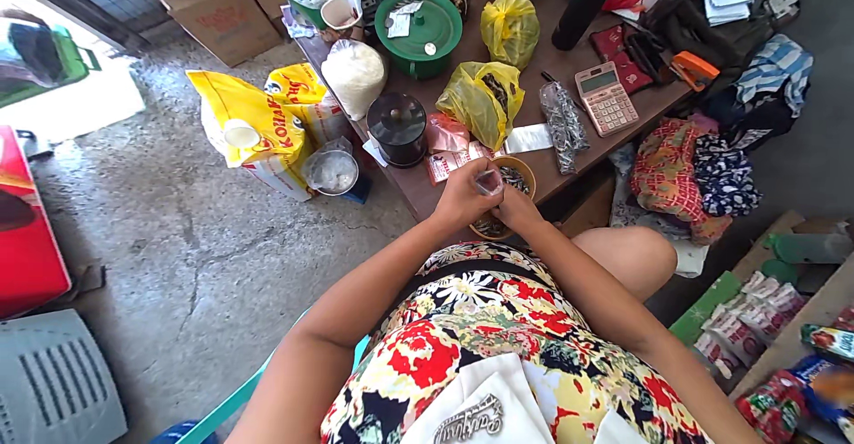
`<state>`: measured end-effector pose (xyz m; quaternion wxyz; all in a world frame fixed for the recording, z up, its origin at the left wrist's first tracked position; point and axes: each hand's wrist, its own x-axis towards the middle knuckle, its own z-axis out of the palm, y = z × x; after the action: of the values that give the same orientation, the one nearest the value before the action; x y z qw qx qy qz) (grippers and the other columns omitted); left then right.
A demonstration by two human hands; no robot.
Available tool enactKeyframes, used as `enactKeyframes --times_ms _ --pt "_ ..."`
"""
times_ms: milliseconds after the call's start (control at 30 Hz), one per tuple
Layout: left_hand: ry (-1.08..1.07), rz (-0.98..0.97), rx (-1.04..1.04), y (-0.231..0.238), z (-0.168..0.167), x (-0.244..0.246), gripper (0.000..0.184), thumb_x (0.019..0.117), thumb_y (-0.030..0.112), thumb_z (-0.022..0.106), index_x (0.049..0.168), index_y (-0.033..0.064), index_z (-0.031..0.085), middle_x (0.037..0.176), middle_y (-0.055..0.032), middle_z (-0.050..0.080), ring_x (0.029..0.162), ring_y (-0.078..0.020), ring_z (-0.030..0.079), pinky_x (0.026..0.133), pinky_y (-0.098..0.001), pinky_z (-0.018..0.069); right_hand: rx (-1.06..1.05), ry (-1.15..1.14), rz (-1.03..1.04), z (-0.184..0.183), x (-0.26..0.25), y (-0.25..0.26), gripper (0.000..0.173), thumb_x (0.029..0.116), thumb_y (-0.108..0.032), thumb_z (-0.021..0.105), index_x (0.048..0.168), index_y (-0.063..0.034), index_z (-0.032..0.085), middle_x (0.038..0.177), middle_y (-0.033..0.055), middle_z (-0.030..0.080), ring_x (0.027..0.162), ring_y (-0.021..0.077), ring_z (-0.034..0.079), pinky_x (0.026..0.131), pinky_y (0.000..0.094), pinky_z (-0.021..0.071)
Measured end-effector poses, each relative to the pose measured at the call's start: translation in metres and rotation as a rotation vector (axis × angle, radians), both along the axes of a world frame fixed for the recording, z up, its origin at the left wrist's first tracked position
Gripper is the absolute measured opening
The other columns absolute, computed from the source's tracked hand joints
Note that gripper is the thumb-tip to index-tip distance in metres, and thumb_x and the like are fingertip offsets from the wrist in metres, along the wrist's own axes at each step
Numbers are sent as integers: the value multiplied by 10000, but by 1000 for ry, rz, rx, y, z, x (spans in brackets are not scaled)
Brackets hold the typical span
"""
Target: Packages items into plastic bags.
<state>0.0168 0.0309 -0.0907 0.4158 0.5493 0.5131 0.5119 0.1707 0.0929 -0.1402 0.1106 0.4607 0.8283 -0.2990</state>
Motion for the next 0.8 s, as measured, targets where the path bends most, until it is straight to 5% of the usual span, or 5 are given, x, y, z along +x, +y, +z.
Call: enactKeyframes --times_ms 200,633,800 --pt "19 -13 17 2 -2 0 200 808 -11 782 960 -28 653 852 -76 682 783 -81 654 752 -242 554 34 319 -68 6 15 11 212 900 -19 751 1105 28 724 1115 232 712 1049 396 690 957 571 530" --pt "14 -38 -8 7 -3 4 182 820 -13 764 965 -31 656 835 -78 679 754 -87 649 722 -251 552 -189 401 -323 38 31 32 264 941 -160 761 1163 -27 709 1040 153 724 890 242 701 860 462 568" --pt "42 -16 -36 10 -1 5 182 814 -4 764 957 -25 655 825 -74 678 741 -93 644 709 -260 545 -216 530 -387 80 44 39 254 921 -128 772 1144 -30 701 991 104 713 820 148 684 788 346 585"
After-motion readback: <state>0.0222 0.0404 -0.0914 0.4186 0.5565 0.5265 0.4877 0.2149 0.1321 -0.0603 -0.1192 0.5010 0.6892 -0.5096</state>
